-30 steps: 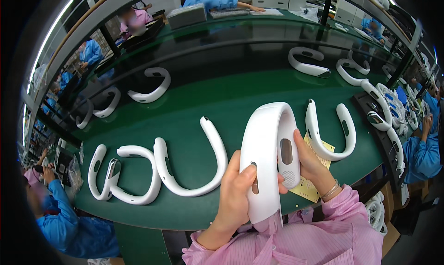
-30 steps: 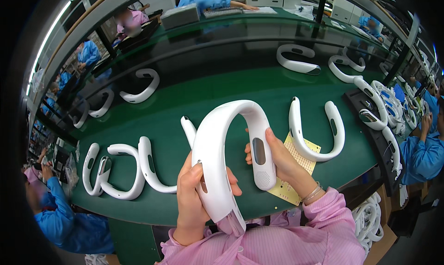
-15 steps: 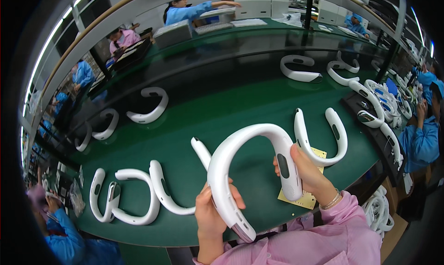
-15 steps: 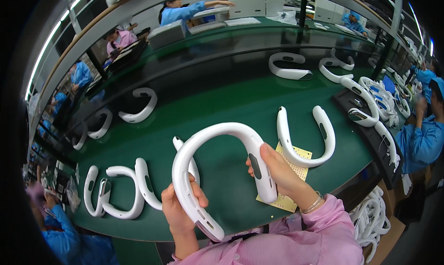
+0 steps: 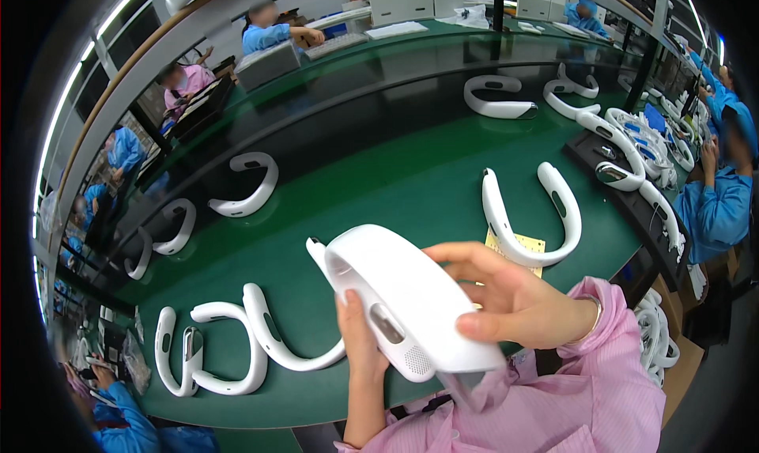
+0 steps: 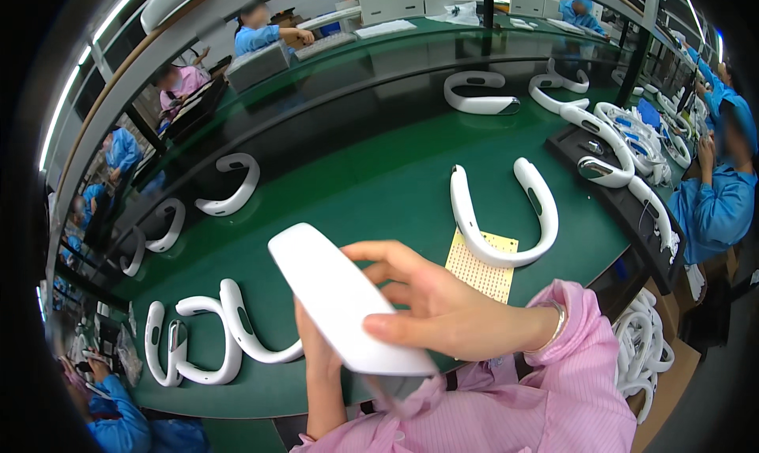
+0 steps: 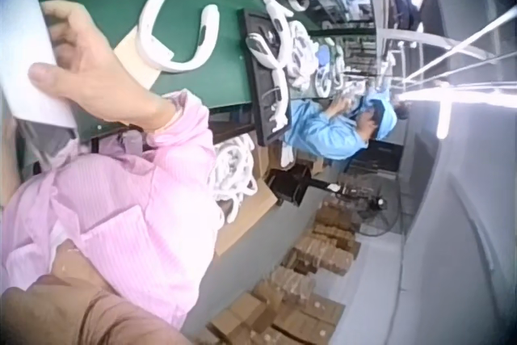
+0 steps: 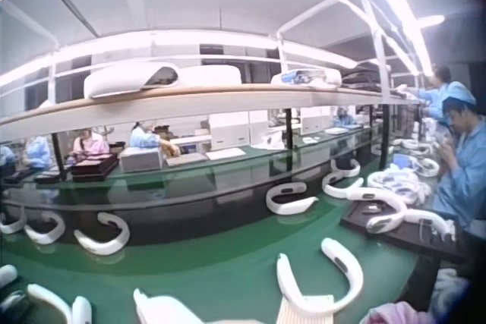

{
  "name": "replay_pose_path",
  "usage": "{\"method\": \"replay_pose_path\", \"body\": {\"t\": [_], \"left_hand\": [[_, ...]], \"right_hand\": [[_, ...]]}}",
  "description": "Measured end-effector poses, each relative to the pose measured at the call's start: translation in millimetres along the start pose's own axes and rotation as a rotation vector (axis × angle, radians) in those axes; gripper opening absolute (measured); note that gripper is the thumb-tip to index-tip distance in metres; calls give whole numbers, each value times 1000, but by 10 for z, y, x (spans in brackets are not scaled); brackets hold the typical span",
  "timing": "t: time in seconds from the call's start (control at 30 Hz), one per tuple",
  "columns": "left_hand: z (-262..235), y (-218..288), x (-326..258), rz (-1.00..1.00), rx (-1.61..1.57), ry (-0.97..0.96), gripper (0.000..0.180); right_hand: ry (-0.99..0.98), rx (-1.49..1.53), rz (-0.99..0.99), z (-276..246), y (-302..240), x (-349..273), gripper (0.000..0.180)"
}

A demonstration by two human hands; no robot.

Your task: The recorder inspects, checks, and arranges white plastic neck massagers on a factory production line table, applying small adhesive stickers to specific points on the devices.

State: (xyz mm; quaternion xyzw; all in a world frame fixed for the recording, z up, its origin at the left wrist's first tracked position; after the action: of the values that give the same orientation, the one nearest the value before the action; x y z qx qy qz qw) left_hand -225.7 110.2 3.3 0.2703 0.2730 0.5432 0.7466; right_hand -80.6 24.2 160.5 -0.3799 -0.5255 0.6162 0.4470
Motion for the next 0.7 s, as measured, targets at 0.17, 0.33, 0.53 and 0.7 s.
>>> {"method": "replay_pose_path", "body": {"t": [0.17, 0.33, 0.53, 0.7], "left_hand": [[173, -231, -63, -217, -133, -282, 43], [235, -140, -131, -341, -206, -171, 44], [218, 176, -431, -332, -129, -128, 59], [280, 532, -425, -155, 107, -187, 57]], "right_hand": [[21, 83, -34, 137, -14, 79, 58], [222, -569, -246, 0, -132, 116, 55], [172, -1147, -738, -253, -221, 198, 47], [377, -676, -558, -734, 76, 231, 41]]}}
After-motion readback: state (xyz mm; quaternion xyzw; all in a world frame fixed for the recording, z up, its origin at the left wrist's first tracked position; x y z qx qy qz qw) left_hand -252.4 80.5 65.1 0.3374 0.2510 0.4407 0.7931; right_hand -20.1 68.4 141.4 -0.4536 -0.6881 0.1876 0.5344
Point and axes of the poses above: each hand's wrist, its own x-axis towards the middle knuckle, its own z-axis out of the palm, y = z × x, the point moved 5 cm from there along x, towards the middle knuckle, and after that the axes turned 7 degrees about -x, right-handed, at the moved point
